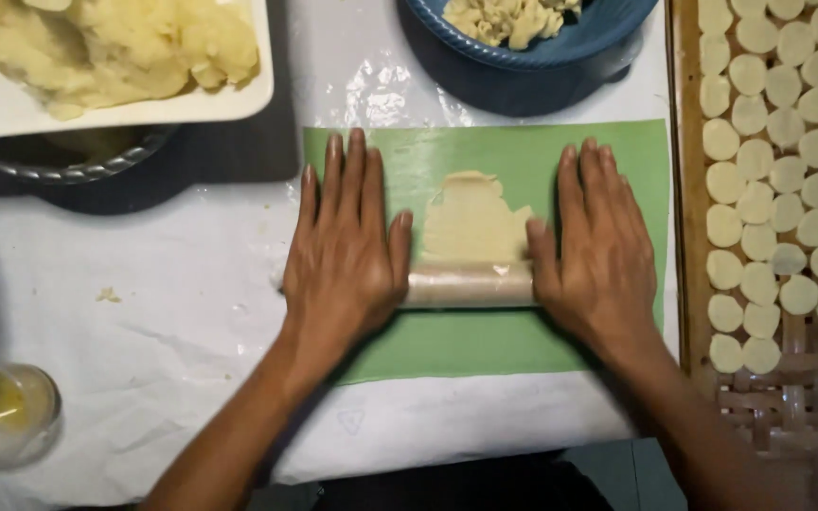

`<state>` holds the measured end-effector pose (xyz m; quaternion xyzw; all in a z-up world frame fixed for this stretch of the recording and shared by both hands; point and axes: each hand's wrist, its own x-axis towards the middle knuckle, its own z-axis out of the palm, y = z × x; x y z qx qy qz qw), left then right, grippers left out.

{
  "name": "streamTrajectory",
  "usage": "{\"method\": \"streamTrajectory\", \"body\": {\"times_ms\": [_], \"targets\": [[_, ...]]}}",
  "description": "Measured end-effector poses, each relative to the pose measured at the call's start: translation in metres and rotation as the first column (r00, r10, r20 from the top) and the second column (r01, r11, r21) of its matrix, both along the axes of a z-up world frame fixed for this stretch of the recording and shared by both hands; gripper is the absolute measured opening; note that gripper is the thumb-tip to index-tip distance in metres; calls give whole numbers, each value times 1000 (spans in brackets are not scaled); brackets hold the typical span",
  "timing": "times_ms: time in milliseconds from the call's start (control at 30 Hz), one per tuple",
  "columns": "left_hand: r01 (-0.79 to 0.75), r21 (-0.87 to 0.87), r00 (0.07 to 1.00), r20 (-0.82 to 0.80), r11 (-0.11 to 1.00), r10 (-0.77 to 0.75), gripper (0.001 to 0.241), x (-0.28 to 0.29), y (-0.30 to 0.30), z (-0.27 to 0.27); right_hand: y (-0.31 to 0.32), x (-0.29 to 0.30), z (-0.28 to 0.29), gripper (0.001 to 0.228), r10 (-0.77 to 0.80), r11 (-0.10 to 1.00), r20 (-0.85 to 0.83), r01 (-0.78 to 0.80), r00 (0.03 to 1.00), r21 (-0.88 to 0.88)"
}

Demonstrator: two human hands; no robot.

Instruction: Picking up small dough circles and placing them on a tray, then rolling out fresh dough with a rolling pin

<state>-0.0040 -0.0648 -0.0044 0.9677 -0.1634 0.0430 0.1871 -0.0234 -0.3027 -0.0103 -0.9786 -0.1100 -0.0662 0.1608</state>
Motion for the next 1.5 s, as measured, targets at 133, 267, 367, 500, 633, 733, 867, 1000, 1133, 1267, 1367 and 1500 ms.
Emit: {"method": "streamTrajectory", "body": {"times_ms": [133, 267, 367, 500, 633, 733, 867, 1000, 1133, 1267, 1367, 1500], "targets": [[2, 118, 998, 70, 993, -10, 70, -45, 2, -19, 6, -42, -17, 67, 1, 998, 113, 7, 994, -69], [-23, 142, 993, 122, 990, 6, 62, -103, 6, -38, 0, -101, -41, 64, -29, 998, 79, 34, 996, -60], [-28, 167, 994, 106, 986, 10, 59, -137, 10, -44, -6, -138, -59, 65, -31, 991, 91, 43, 995, -124], [-2, 126, 999, 47, 992, -4, 62, -117, 10, -30, -13, -115, -41, 62, 35, 995, -5, -35, 999, -88], [13, 166, 995, -101, 986, 3, 73, -28, 6, -24, -12, -24, -11, 65, 47, 995, -100, -55, 994, -81], [22, 140, 998, -64, 990, -14, 75, 11, 2, -17, -17, 13, -16, 72, 17, 995, -124, -29, 992, -95], [30, 121, 999, 40, 992, -35, 71, -27, -1, -10, -9, -24, -9, 70, 17, 998, -45, -20, 999, -59], [43, 165, 997, 53, 985, -53, 63, -109, 8, -22, -11, -101, -36, 66, 45, 997, 71, -41, 996, -59], [35, 163, 999, 26, 986, -40, 69, -110, 8, -21, -23, -98, -29, 64, 92, 993, 36, -89, 995, -82], [17, 166, 999, -37, 986, -11, 76, -21, 5, -18, -26, -7, -16, 66, 113, 991, -63, -117, 992, -65], [-12, 175, 999, -37, 985, 19, 78, 25, 5, -24, -25, 32, -12, 67, 87, 996, -88, -88, 992, 2], [45, 175, 998, 23, 984, -50, 74, 7, 1, -11, -14, 8, -5, 72, 46, 998, -85, -50, 995, -48]]}}
